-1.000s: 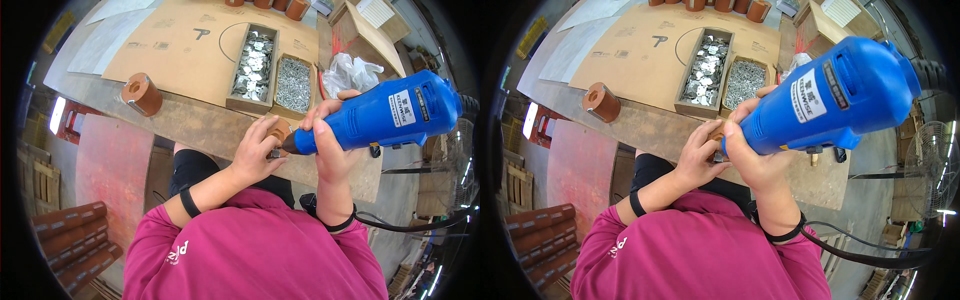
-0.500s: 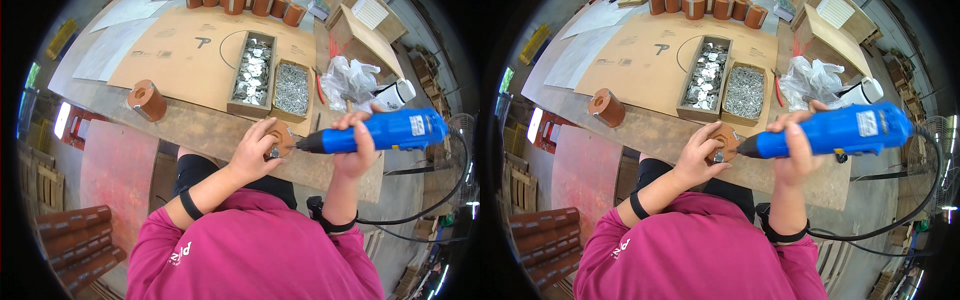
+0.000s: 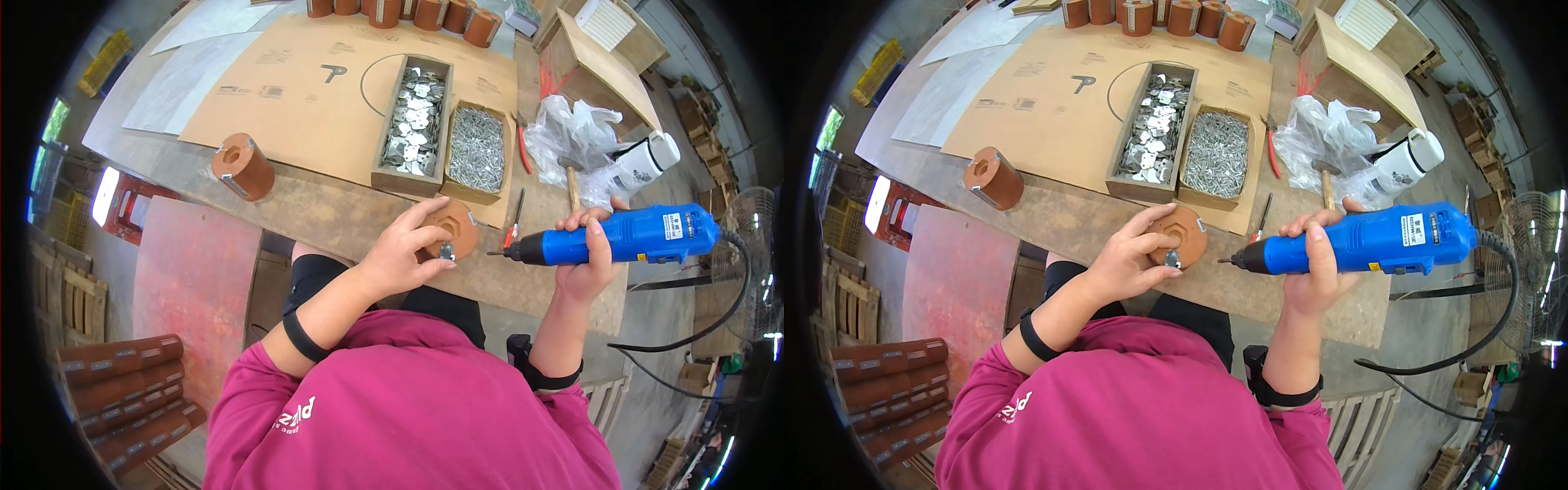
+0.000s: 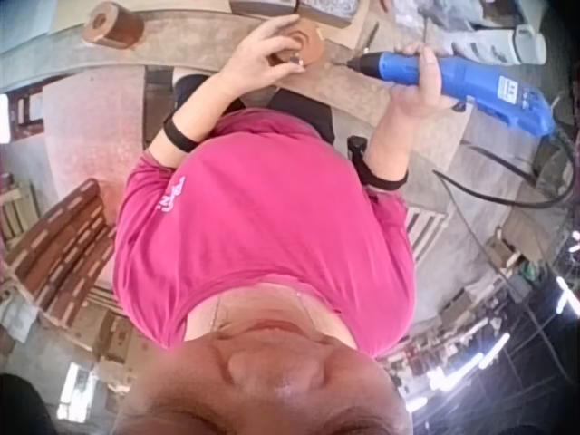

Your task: Assembling small metal components onto wooden cylinders using an electric screwdriver.

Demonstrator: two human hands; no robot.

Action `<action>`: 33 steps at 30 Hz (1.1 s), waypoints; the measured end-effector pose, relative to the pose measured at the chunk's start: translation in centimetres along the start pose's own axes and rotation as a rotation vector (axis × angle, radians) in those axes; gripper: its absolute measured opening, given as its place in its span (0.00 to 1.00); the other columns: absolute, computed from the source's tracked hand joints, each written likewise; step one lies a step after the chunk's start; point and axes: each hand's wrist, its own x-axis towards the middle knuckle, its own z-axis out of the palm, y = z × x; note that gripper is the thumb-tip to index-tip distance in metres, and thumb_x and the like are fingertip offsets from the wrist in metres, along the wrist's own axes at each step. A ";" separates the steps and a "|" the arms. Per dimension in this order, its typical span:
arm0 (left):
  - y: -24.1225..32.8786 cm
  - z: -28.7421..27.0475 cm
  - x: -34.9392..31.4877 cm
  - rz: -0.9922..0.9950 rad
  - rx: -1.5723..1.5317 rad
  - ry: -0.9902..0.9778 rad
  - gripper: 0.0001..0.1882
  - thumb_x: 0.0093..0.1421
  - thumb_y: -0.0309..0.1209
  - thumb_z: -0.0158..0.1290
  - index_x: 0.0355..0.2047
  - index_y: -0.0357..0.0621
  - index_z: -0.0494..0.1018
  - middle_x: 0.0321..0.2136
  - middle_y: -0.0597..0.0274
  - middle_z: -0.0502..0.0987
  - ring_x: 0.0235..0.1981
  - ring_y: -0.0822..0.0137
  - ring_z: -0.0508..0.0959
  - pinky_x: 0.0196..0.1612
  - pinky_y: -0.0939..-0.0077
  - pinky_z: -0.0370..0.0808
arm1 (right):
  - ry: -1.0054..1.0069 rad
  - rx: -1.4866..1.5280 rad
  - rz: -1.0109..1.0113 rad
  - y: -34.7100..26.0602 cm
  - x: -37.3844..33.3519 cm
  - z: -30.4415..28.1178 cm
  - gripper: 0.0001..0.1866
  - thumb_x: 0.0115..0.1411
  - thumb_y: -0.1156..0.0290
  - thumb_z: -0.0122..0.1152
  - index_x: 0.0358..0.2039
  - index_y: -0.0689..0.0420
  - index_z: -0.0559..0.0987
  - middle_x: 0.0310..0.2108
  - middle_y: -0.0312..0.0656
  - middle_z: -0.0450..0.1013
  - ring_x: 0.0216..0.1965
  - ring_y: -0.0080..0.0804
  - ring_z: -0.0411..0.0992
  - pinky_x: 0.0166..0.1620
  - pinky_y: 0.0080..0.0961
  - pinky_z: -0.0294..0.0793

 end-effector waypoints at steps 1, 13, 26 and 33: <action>0.0 -0.1 0.0 0.002 -0.028 -0.018 0.21 0.35 0.29 0.63 0.31 0.38 0.70 0.49 0.44 0.61 0.48 0.51 0.66 0.47 0.69 0.66 | 0.040 -0.028 0.020 0.1 0.0 -0.5 0.25 0.47 0.78 0.52 0.46 0.64 0.57 0.24 0.42 0.64 0.24 0.30 0.66 0.28 0.31 0.70; 2.4 1.5 0.6 -0.041 0.479 0.039 0.24 0.31 0.37 0.64 0.27 0.43 0.66 0.50 0.47 0.58 0.51 0.43 0.58 0.51 0.52 0.58 | 0.583 -0.057 0.541 7.7 -0.8 -12.2 0.11 0.46 0.72 0.56 0.30 0.59 0.66 0.20 0.40 0.64 0.22 0.32 0.66 0.27 0.33 0.70; 3.4 -2.8 -0.2 -0.399 0.330 -0.144 0.26 0.36 0.32 0.62 0.37 0.46 0.66 0.50 0.43 0.56 0.47 0.41 0.62 0.48 0.61 0.64 | 0.633 -0.015 0.619 10.0 -2.8 -13.8 0.10 0.47 0.71 0.57 0.27 0.59 0.66 0.18 0.40 0.63 0.20 0.31 0.66 0.25 0.30 0.71; 1.1 -1.5 1.6 -0.203 0.151 -0.097 0.22 0.34 0.32 0.64 0.28 0.42 0.66 0.47 0.46 0.60 0.46 0.47 0.66 0.45 0.66 0.67 | 0.644 -0.006 0.618 10.2 -2.9 -14.1 0.10 0.47 0.71 0.57 0.26 0.60 0.66 0.18 0.40 0.64 0.20 0.32 0.66 0.26 0.30 0.72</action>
